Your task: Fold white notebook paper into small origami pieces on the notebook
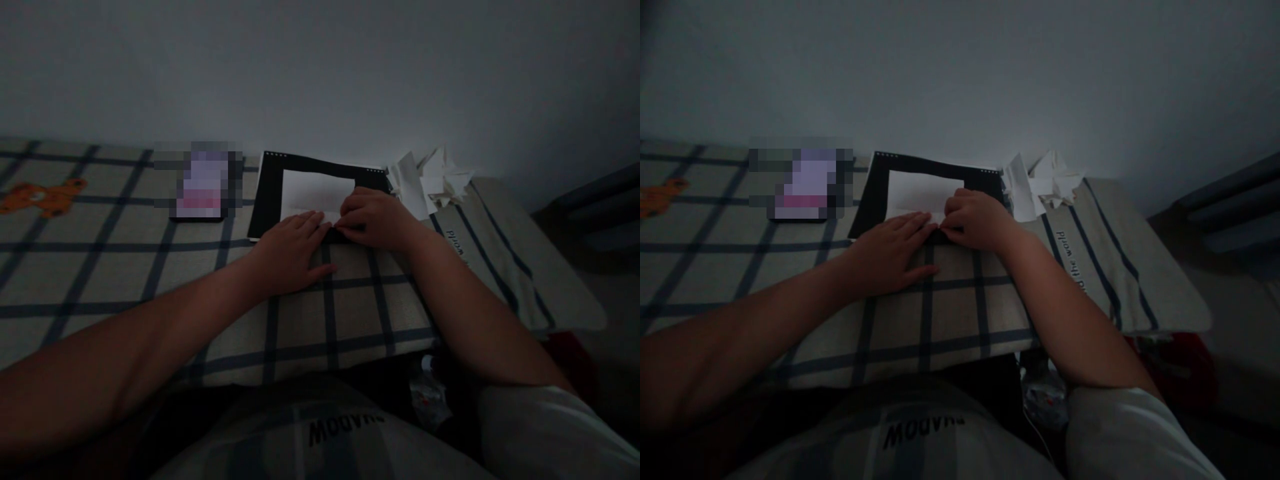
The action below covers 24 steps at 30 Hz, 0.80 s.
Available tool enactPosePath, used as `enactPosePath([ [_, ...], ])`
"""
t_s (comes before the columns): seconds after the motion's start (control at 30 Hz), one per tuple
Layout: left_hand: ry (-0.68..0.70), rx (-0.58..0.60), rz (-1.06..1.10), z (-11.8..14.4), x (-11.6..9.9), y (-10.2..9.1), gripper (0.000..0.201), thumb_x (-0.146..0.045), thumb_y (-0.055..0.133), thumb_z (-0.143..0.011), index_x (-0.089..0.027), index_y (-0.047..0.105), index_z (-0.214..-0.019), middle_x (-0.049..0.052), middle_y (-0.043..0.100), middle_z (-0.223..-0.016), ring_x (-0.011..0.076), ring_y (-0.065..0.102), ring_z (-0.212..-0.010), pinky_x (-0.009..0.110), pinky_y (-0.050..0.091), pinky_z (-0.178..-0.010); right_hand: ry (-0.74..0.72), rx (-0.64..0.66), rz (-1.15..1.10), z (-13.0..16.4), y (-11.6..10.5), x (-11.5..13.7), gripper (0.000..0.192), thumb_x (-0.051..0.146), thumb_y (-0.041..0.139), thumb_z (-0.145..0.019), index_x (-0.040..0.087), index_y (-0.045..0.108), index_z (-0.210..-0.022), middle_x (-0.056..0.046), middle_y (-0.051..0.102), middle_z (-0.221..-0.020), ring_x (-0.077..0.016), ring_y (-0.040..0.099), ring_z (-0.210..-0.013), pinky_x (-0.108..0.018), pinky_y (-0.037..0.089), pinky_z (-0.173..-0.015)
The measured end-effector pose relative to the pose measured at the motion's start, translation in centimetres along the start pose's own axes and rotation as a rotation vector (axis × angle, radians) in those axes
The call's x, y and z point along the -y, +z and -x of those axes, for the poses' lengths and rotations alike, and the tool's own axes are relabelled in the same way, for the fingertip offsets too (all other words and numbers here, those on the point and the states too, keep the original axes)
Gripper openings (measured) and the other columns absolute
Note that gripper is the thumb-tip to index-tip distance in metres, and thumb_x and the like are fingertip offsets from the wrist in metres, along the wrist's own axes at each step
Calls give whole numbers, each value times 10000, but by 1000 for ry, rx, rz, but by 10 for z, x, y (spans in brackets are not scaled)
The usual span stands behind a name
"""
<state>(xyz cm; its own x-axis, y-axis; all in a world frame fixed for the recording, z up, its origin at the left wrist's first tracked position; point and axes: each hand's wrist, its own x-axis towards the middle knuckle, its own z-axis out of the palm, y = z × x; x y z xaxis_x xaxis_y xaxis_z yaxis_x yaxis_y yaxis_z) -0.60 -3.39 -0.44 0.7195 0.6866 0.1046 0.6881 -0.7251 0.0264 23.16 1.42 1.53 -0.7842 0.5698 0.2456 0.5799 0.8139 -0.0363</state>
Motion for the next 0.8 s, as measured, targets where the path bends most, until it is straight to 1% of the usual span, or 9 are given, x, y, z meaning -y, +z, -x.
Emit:
enactPosePath([
  [0.13, 5, -18, -9, 0, 0, 1, 831, -636, 477, -1010, -9, 457, -1555, 260, 433, -1626, 389, 413, -1519, 482, 317, -1269, 18, 14, 27, -1, 1, 5, 236, 237, 598, -962, 158, 819, -933, -110, 752, -946, -228, 603, -905, -372, 429, -837],
  [0.4, 11, -21, -14, 1, -1, 0, 822, -631, 479, -1012, -8, 466, -1547, 261, 443, -1619, 391, 423, -1513, 496, 338, -1258, 28, 51, 85, -4, 0, 10, 269, 242, 571, -989, 139, 811, -924, -119, 750, -957, -228, 595, -908, -364, 415, -825],
  [0.6, 17, -38, -16, 1, 1, 2, 822, -640, 467, -1012, -11, 474, -1541, 251, 463, -1608, 379, 430, -1509, 479, 337, -1261, 82, 103, 23, -5, -7, 11, 239, 238, 598, -974, 152, 814, -918, -110, 752, -962, -226, 592, -915, -352, 420, -831],
  [0.8, 13, -6, -25, 0, 0, 1, 840, -650, 465, -1011, -8, 459, -1552, 256, 434, -1626, 382, 411, -1522, 473, 317, -1270, 119, 154, -28, -2, -14, 7, 220, 249, 630, -958, 164, 833, -950, -110, 752, -994, -226, 605, -932, -350, 432, -861],
])
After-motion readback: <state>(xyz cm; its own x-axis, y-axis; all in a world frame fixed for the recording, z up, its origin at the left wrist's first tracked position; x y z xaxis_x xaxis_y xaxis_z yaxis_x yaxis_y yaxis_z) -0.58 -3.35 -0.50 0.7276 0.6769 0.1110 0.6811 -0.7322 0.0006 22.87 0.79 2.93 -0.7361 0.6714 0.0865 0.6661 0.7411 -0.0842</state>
